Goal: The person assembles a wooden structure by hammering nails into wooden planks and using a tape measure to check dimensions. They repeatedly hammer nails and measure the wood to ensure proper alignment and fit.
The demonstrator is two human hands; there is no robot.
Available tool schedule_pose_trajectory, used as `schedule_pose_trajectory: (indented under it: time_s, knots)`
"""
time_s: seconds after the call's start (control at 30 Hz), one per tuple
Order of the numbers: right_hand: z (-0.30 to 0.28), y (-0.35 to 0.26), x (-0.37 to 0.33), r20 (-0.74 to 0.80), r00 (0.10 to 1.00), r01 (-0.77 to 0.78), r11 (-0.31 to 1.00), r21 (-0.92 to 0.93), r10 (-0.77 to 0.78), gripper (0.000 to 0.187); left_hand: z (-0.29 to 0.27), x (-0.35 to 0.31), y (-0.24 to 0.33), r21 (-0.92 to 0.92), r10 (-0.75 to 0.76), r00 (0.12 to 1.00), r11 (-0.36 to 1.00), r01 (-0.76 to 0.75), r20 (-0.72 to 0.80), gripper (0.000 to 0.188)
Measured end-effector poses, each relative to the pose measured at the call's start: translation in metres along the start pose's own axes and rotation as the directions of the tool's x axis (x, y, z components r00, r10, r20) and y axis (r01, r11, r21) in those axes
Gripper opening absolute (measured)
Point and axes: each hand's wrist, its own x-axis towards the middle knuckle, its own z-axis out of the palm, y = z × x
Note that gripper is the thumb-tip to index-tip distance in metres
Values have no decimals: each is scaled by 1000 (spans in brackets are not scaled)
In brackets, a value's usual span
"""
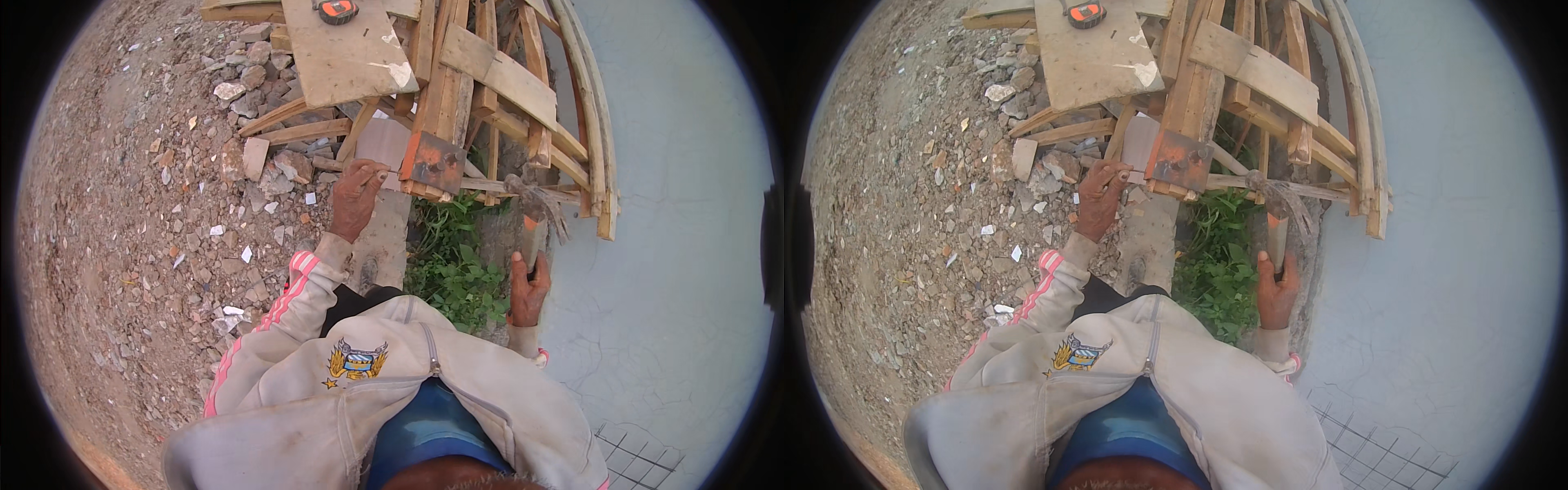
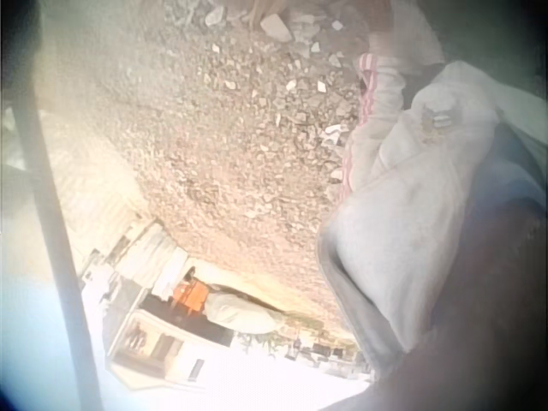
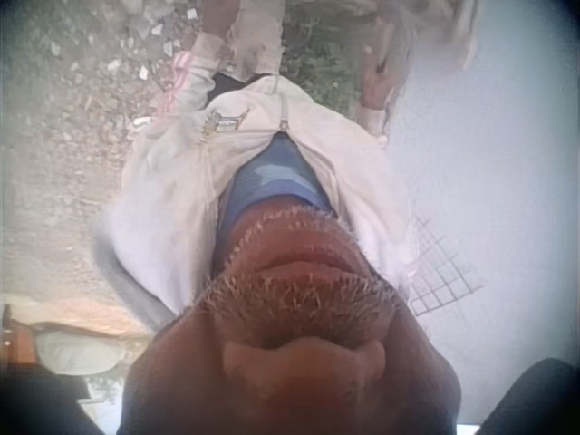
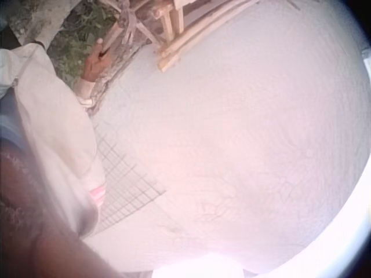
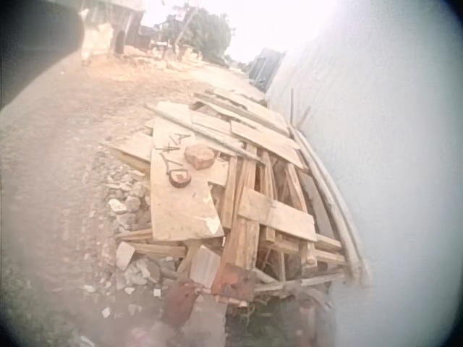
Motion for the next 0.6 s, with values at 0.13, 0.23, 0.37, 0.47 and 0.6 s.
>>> schedule_pose_trajectory:
  time_s: [0.13,0.23,0.37,0.47,0.6]
  knots:
    - [-11,22,-5,-69,996,-47,998,52,51,21,12,-2,6,29,-63,995,997,65,-79,25]
    - [-11,46,-7,-77,993,-78,989,129,89,24,6,26,6,82,-183,979,981,176,90,28]
    - [-6,42,-3,50,977,-214,940,265,209,26,-3,42,35,258,-422,884,894,368,202,28]
    - [-3,30,8,163,971,-216,935,282,175,26,-2,20,13,24,-297,946,955,297,126,28]
    - [6,-3,28,133,974,160,975,153,-181,31,3,4,-3,-119,-319,945,938,325,68,29]
